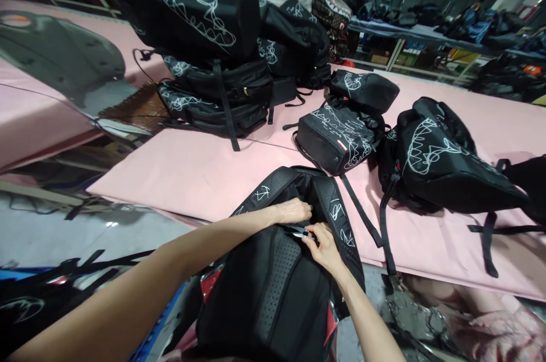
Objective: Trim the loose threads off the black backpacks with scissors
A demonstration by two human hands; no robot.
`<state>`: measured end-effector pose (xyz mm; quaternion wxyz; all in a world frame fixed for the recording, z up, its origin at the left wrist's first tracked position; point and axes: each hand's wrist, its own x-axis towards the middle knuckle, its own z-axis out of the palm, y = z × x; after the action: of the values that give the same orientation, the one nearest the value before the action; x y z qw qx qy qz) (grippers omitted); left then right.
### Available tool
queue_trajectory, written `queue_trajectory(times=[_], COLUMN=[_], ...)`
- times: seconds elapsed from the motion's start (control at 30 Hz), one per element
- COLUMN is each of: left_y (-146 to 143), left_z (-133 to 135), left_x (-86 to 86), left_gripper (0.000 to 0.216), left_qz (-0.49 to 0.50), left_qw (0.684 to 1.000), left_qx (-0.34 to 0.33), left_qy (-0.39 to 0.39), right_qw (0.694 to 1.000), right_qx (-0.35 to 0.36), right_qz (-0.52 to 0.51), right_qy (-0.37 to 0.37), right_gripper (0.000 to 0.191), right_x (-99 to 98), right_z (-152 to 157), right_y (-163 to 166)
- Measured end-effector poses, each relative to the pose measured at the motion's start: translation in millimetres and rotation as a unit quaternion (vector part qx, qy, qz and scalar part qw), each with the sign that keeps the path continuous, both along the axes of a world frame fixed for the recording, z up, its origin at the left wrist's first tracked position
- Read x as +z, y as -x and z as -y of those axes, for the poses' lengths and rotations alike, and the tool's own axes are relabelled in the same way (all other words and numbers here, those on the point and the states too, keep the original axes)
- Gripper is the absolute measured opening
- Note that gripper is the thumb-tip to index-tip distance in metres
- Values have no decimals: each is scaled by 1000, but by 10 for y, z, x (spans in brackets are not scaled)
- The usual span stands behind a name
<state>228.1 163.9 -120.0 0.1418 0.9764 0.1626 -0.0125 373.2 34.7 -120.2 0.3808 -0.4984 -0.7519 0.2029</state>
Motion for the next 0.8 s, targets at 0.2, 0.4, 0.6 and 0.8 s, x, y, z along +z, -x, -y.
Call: queue_trajectory(times=[0.2,0.4,0.6,0.8], left_y=[59,85,68,111], left_z=[-10,-42,25,114], left_x=[46,40,20,24], left_gripper=[20,14,15,20], left_qz=[16,11,-1,9], left_qw=[990,976,956,921], left_qx=[130,193,276,366], left_qy=[43,100,105,131], right_qw=[1000,1000,996,984], right_qx=[-5,-11,-50,-73], right_qz=[3,0,-31,162], right_qy=[6,10,61,16], right_gripper=[11,11,17,11], right_x=[47,62,113,204], right_z=[4,23,-153,-670], right_y=[-4,12,-75,-252])
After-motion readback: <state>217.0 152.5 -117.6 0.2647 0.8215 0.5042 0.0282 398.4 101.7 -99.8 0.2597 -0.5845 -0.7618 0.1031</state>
